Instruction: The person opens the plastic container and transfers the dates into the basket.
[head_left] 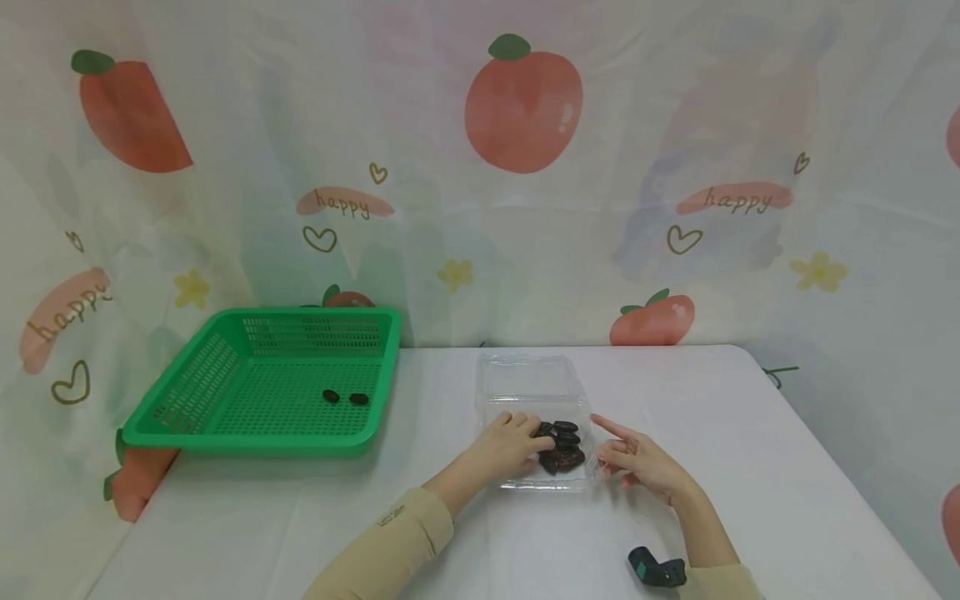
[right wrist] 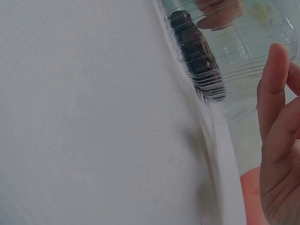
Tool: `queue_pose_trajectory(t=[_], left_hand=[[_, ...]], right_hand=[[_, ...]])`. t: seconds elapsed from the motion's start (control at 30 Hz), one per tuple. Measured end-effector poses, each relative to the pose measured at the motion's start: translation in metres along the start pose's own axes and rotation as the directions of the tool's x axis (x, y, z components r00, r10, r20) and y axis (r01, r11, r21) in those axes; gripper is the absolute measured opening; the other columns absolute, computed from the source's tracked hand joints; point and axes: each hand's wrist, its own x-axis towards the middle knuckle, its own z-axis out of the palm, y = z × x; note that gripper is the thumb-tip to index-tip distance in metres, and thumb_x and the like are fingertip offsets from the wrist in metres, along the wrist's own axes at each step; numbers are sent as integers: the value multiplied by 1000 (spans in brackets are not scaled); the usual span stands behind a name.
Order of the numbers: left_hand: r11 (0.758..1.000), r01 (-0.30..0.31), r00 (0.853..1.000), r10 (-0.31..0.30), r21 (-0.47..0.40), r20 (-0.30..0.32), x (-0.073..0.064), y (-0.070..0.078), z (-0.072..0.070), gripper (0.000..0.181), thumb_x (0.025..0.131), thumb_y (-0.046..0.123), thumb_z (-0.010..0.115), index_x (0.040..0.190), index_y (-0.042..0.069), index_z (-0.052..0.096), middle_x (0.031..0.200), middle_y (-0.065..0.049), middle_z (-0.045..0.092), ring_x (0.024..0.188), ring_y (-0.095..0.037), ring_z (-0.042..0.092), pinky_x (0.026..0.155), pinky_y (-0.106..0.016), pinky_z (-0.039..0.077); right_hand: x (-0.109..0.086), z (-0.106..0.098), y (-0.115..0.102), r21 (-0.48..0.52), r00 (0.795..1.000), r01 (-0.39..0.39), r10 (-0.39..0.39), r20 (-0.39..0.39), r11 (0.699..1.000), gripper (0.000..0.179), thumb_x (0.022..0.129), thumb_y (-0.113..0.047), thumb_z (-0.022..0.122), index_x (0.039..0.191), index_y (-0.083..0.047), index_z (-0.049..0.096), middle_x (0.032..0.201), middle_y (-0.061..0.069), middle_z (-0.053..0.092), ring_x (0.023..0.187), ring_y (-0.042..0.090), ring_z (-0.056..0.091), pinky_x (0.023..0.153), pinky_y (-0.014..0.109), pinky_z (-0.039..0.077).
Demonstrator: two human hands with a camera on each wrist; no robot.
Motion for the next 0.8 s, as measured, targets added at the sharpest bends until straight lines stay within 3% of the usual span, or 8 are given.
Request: queue_pose_trajectory(t=[0.3,0.8], left_hand=[[998,-47,998,48,-29,28,1,-1,2,37,84,51,53,119,37,51,113,7,47,103,-10,46,88,-27,38],[998,-50,996,53,-43,74,4,0,2,34,83,53,54,113,36,57,119,7,49,109,-11,46,89,-28,37]], right_hand=[[0,0,1,6,1000,4,-4,4,1000,71,90,-15,57,145,-2,13,78,-4,60,65,10,59,47,19,42],[1,-1,1,6,1000,8,-8,16,1000,71,91,-15,57,145,-3,13,78,-4,60,64,10,60,47,19,43]])
